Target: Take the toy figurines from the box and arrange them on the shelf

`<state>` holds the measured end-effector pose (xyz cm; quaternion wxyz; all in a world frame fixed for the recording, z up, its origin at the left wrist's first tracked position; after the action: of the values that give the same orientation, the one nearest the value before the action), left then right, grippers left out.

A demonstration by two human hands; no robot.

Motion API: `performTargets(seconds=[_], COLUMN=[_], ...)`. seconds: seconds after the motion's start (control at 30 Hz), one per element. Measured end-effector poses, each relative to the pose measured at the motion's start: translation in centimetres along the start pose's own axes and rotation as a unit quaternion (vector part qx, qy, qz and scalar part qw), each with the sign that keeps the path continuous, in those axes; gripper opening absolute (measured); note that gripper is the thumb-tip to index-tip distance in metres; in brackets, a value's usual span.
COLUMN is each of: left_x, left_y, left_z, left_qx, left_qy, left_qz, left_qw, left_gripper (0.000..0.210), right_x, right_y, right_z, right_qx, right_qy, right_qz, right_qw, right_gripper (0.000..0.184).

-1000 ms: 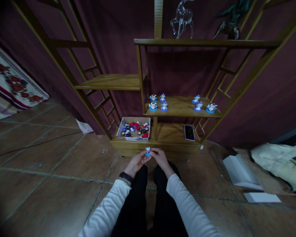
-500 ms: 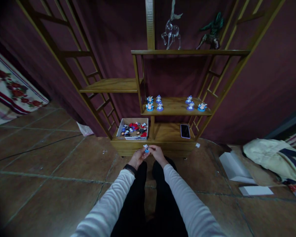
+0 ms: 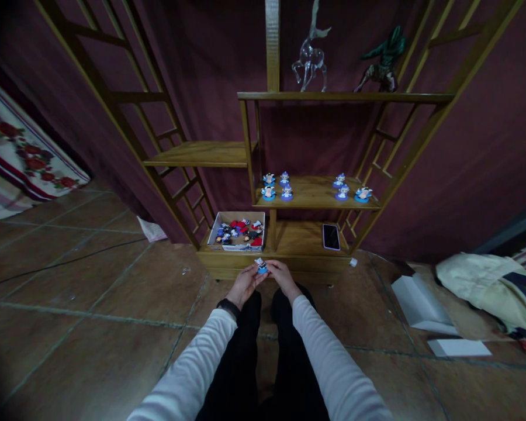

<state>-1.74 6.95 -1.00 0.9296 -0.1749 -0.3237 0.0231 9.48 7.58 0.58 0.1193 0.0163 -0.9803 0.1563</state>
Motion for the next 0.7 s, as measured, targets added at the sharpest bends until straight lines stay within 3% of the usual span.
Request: performTargets(seconds=[0.23,0.7], left_x=[-0.2,0.8], left_y=[0.5,0.3], left_z=[0.2,-0.3], left_qx=[0.023,0.042], left_qy=[0.020,0.007], left_qz=[0.031,-0.061], left_qw=[0.999,0.997], left_gripper=[0.007,0.020], right_x=[0.1,0.0], right_y=[0.0,0.5], right_z=[0.0,0.5], right_qx=[0.015,0.007], right_qy=[0.018,0.053], right_qz=[-0.012,-0.029], right_qw=[1.000,0.998], right_gripper=[0.037,0.031])
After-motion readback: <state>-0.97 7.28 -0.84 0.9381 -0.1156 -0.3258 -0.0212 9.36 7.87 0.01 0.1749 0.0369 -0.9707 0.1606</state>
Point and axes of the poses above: each hand's wrist, its own y-axis towards the middle knuckle, its own x-axis out of the palm, z = x × y, the point moved 9 cm from there along y, towards the middle knuckle, and after that the axes turned 10 degrees about x, right-handed, at the moved point
